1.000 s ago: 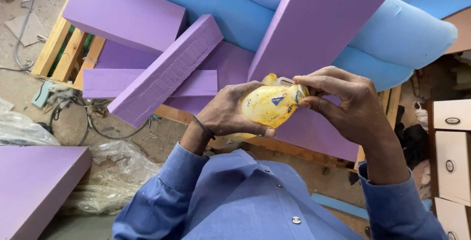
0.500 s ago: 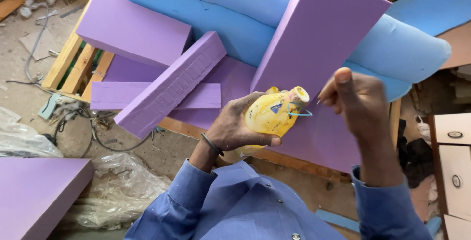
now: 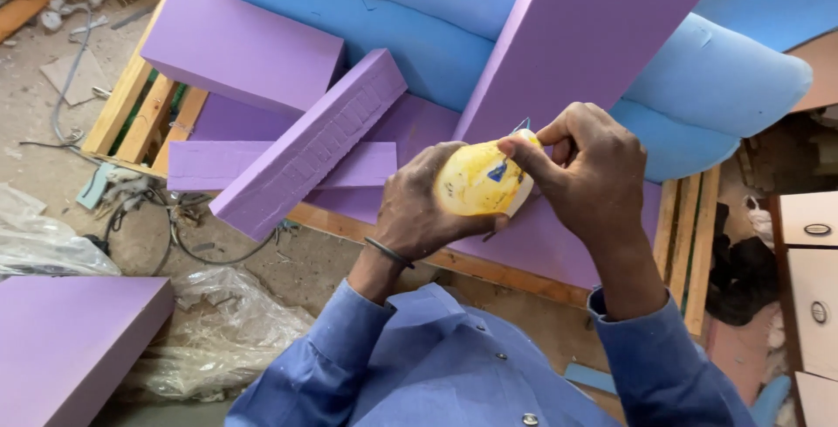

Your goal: Pouring adhesive from a large plastic jerrycan into a smaller applicator bottle in a workshop.

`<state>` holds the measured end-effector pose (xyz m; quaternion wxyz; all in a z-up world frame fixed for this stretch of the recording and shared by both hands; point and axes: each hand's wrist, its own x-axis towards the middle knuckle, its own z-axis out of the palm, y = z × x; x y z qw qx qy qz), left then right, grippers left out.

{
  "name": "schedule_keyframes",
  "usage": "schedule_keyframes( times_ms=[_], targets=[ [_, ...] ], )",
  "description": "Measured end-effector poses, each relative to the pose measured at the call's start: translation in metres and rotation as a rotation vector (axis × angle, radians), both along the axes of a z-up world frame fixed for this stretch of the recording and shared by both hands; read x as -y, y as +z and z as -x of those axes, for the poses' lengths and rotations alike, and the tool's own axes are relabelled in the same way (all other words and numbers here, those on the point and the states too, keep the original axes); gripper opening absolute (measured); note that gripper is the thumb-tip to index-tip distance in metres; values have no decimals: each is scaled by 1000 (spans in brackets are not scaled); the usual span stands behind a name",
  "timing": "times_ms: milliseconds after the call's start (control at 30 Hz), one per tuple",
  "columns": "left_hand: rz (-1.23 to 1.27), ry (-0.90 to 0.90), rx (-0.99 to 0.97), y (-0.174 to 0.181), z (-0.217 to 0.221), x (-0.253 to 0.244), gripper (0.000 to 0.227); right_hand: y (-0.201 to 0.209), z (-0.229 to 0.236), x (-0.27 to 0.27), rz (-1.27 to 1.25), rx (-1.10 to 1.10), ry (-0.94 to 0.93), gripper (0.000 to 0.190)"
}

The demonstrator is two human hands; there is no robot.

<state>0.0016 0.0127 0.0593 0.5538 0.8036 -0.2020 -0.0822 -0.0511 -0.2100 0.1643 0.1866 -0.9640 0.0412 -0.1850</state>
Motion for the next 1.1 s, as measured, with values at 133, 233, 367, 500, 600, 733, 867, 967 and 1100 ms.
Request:
schedule_keyframes(
  times_ms=[133,233,367,500,600,733,867,967,1100],
  targets=[
    [255,-157,-35,18,-5,-22,99,8,0,32,-346,-169,0,49],
    [458,-265,-345,19,-10,-19,100,48,0,22,-618,-174,223,104],
    [538,-367,-432,13,-6,-16,104,32,3,16,-696,-239,456,52],
    [23,24,-214,26,6,-2,102,10,-3,-13,-362,-52,113,31],
    [-18,104,-105,9,5,0,110,-21,0,-28,-98,168,44,28],
    [209,-21,-219,8,-12,-23,95,26,6,-10,-700,-73,68,47],
    [670,-264,-509,5,-18,-28,84,41,7,20,-711,-69,76,62],
    [707,-275,-547,7,-18,-24,84,47,8,2,-587,-151,42,66],
    [706,-276,-530,6,-15,-16,94,38,4,-38,-598,-104,26,47]
  ],
)
